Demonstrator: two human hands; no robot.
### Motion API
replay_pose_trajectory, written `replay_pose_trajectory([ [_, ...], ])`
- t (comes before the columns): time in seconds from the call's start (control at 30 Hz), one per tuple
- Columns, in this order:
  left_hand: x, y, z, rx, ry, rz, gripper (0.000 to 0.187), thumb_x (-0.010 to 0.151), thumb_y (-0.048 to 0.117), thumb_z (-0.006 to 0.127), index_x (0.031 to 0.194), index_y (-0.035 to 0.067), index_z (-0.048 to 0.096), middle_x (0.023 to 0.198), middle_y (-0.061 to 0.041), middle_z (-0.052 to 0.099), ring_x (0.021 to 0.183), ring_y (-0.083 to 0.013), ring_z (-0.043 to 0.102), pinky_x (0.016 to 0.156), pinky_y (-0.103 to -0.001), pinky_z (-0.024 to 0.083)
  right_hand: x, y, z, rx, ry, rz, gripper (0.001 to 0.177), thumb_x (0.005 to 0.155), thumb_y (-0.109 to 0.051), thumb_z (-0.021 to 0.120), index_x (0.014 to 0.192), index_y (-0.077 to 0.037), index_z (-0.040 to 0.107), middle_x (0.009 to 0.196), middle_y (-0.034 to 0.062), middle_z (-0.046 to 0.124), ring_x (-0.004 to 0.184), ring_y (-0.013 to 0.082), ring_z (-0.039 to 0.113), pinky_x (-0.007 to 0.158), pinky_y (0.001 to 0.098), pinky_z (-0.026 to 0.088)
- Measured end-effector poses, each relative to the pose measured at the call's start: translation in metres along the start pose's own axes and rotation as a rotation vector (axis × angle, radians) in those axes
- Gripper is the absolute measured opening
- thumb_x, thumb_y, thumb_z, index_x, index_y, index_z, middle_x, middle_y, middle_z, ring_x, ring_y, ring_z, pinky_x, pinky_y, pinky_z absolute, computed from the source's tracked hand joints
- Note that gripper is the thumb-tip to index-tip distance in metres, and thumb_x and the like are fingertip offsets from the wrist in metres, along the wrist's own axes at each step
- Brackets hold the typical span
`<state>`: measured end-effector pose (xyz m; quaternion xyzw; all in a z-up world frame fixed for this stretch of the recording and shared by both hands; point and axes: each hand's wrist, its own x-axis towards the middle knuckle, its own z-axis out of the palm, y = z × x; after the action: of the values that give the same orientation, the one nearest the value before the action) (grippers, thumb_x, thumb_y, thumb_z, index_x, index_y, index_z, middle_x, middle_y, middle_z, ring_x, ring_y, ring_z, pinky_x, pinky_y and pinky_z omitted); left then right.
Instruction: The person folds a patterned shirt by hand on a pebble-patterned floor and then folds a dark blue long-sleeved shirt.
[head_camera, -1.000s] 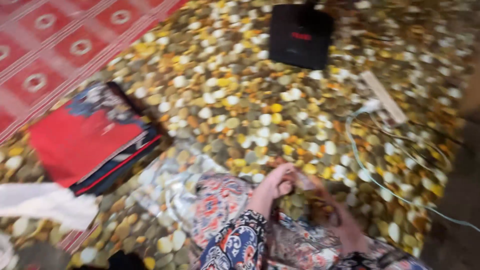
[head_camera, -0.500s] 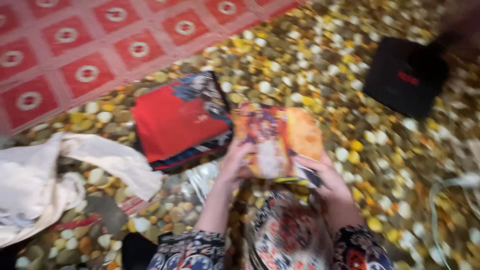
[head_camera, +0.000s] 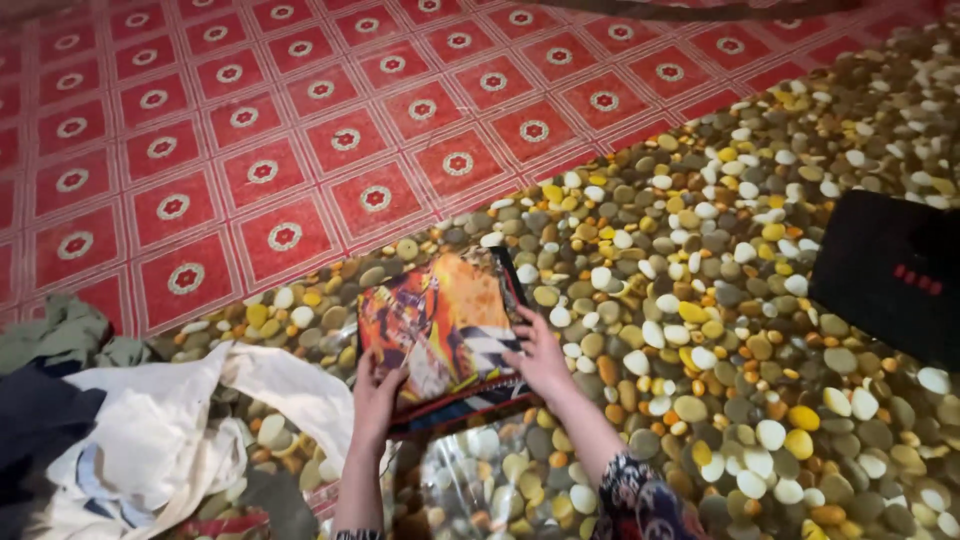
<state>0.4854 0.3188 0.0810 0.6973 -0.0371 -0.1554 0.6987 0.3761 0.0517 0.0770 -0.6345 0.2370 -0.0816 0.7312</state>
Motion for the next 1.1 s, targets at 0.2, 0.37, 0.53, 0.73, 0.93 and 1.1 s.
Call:
replay_pose_trajectory([
  [0.2,-0.041,0.070,0.023,0.252,0.166,0.012,0.075,0.085,0.003,0.069,0.154,0.008,0.041,0.114,-0.016,0.065,0.099,-0.0237,0.062,0.087,-0.033,0.053,-0.026,0.012,-0.009,0.068,0.034,0.017,0.088,0.077,0.015,0.071,0.153,-0.017,0.039,0.124,0.0124,0.058,0.106,0.0206,0.061,0.088,0.0316,0.056],
  [0.37,-0.030,0.127,0.081,0.898,0.234,0.538,0.068,0.087,0.018,0.068,0.150,0.010,0.046,0.138,-0.024,0.052,0.128,-0.0388,0.049,0.109,-0.051,0.036,-0.064,-0.082,0.015,-0.419,0.177,-0.207,0.083,0.077,0.008,0.072,0.150,-0.016,0.040,0.133,0.0141,0.053,0.114,0.0280,0.058,0.092,0.0393,0.053],
  [0.53,0.016,0.090,0.123,1.337,0.094,0.693,0.062,0.097,0.044,0.056,0.154,0.022,0.045,0.164,-0.024,0.027,0.154,-0.0414,0.023,0.117,-0.071,0.011,-0.059,-0.096,0.038,-0.982,0.136,-0.529,0.071,0.087,-0.010,0.065,0.152,-0.015,0.037,0.155,0.0235,0.037,0.142,0.0427,0.034,0.115,0.0546,0.031],
  [0.73,0.037,0.069,0.134,1.573,-0.152,0.323,0.077,0.091,0.062,0.043,0.160,0.039,0.019,0.169,-0.018,0.004,0.154,-0.0422,0.005,0.110,-0.077,-0.003,-0.031,-0.041,0.042,-1.141,-0.112,-0.184,0.067,0.102,-0.026,0.045,0.163,-0.020,0.017,0.168,0.0139,0.019,0.154,0.0387,0.011,0.119,0.0597,0.015],
  [0.93,0.039,0.070,0.139,1.580,-0.148,0.353,0.085,0.088,0.068,0.044,0.162,0.037,0.016,0.170,-0.016,0.001,0.154,-0.0410,0.000,0.110,-0.078,-0.007,-0.040,-0.043,0.041,-1.109,-0.024,-0.181,0.065,0.103,-0.030,0.044,0.162,-0.022,0.018,0.169,0.0088,0.021,0.155,0.0362,0.015,0.122,0.0580,0.013],
  [1.1,0.033,0.067,0.128,1.541,-0.116,0.476,0.095,0.080,0.077,0.046,0.160,0.033,0.019,0.170,-0.017,0.005,0.155,-0.0397,0.004,0.111,-0.078,-0.005,-0.089,-0.052,0.021,-1.151,-0.100,-0.107,0.076,0.097,-0.029,0.055,0.161,-0.016,0.015,0.170,0.0107,0.012,0.156,0.0358,0.011,0.121,0.0635,0.009],
])
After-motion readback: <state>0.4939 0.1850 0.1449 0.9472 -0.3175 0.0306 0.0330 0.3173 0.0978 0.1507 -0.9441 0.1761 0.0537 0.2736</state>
